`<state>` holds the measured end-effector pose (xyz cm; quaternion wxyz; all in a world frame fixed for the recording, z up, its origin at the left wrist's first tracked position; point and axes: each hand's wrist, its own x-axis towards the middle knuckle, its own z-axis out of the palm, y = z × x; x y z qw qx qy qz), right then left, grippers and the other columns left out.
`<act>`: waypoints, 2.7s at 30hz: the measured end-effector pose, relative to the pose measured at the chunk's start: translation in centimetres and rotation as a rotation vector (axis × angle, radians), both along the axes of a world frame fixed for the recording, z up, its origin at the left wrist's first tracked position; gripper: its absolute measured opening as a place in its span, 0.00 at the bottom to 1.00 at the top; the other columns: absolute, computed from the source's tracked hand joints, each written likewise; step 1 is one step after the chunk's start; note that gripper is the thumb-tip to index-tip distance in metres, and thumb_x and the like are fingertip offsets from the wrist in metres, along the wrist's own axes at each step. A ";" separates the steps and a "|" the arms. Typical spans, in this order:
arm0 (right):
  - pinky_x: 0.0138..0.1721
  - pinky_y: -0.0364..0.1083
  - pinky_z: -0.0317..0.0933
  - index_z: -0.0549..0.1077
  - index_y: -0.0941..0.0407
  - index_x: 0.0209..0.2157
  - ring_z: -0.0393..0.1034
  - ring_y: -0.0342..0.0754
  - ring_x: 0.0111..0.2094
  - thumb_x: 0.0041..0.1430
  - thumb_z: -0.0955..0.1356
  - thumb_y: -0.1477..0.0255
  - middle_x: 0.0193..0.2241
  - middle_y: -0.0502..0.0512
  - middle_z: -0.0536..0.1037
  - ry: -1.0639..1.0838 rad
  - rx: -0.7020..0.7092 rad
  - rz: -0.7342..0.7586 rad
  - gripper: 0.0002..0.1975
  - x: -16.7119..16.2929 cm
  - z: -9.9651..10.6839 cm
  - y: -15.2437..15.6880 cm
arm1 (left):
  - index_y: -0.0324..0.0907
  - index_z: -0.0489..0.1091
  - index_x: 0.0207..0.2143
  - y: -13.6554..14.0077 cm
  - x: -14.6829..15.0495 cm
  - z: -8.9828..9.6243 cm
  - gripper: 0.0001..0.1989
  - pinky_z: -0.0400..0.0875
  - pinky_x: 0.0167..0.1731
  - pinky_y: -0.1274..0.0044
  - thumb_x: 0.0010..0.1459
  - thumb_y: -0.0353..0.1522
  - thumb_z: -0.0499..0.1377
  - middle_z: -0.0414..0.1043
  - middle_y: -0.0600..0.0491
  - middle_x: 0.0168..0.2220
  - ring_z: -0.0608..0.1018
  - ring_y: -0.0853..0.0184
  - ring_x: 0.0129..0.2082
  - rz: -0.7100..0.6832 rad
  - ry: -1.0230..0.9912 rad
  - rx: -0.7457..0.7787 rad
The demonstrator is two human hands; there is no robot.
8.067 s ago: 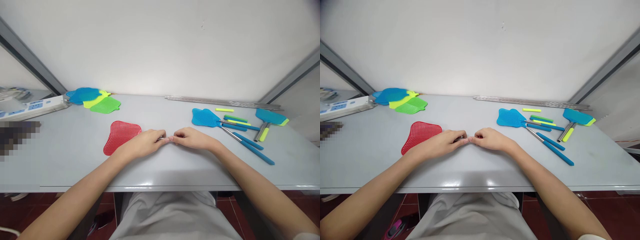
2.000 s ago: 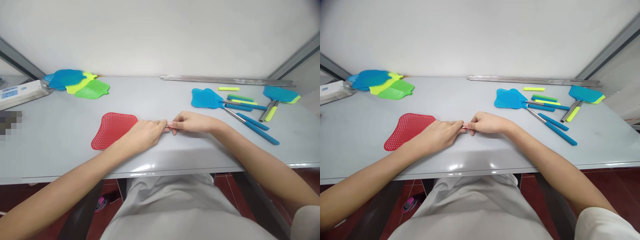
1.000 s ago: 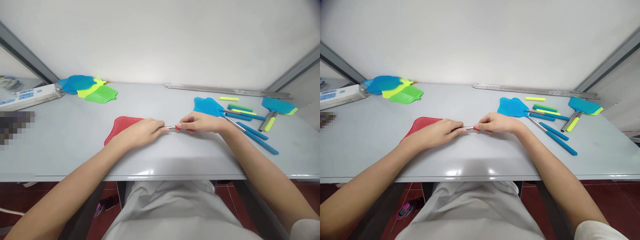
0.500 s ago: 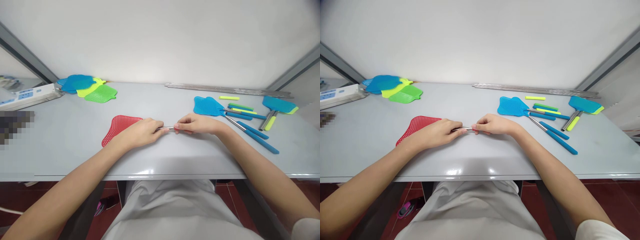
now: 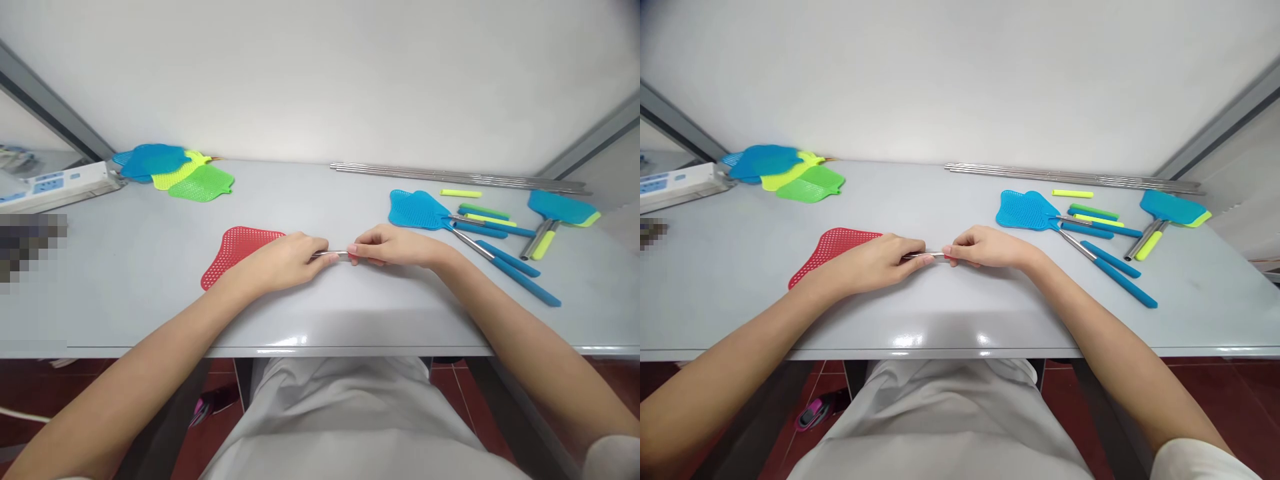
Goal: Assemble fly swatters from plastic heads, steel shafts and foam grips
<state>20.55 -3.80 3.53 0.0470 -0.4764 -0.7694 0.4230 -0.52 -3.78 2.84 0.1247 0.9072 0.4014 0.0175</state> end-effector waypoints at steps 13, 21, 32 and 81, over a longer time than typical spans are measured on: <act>0.22 0.40 0.46 0.71 0.59 0.30 0.53 0.38 0.22 0.52 0.59 0.55 0.21 0.49 0.63 0.003 0.074 0.056 0.22 -1.0 -0.2 -0.6 | 0.43 0.66 0.30 -0.5 -0.2 1.0 0.24 0.55 0.21 0.79 0.53 0.51 0.41 0.68 0.53 0.28 0.68 0.69 0.24 0.114 -0.012 -0.206; 0.24 0.40 0.46 0.70 0.59 0.29 0.55 0.39 0.23 0.52 0.59 0.56 0.22 0.49 0.64 -0.013 0.093 0.065 0.21 -1.1 -0.1 -0.8 | 0.43 0.66 0.30 -0.5 -0.3 1.1 0.24 0.56 0.21 0.79 0.52 0.51 0.41 0.69 0.52 0.28 0.68 0.69 0.23 0.130 -0.002 -0.231; 0.23 0.40 0.45 0.70 0.59 0.29 0.54 0.38 0.22 0.53 0.58 0.57 0.21 0.49 0.64 -0.023 0.138 0.061 0.20 -1.4 -0.1 -1.0 | 0.43 0.66 0.31 -0.5 -0.2 1.2 0.24 0.55 0.21 0.79 0.52 0.50 0.42 0.69 0.52 0.29 0.68 0.69 0.24 0.122 0.008 -0.224; 0.24 0.42 0.43 0.68 0.59 0.25 0.53 0.38 0.21 0.55 0.55 0.55 0.20 0.49 0.64 -0.062 0.263 0.049 0.23 -1.7 -0.2 -1.5 | 0.42 0.60 0.22 -0.6 -0.2 0.7 0.23 0.55 0.24 0.77 0.56 0.48 0.39 0.67 0.53 0.26 0.68 0.68 0.26 0.085 0.002 -0.161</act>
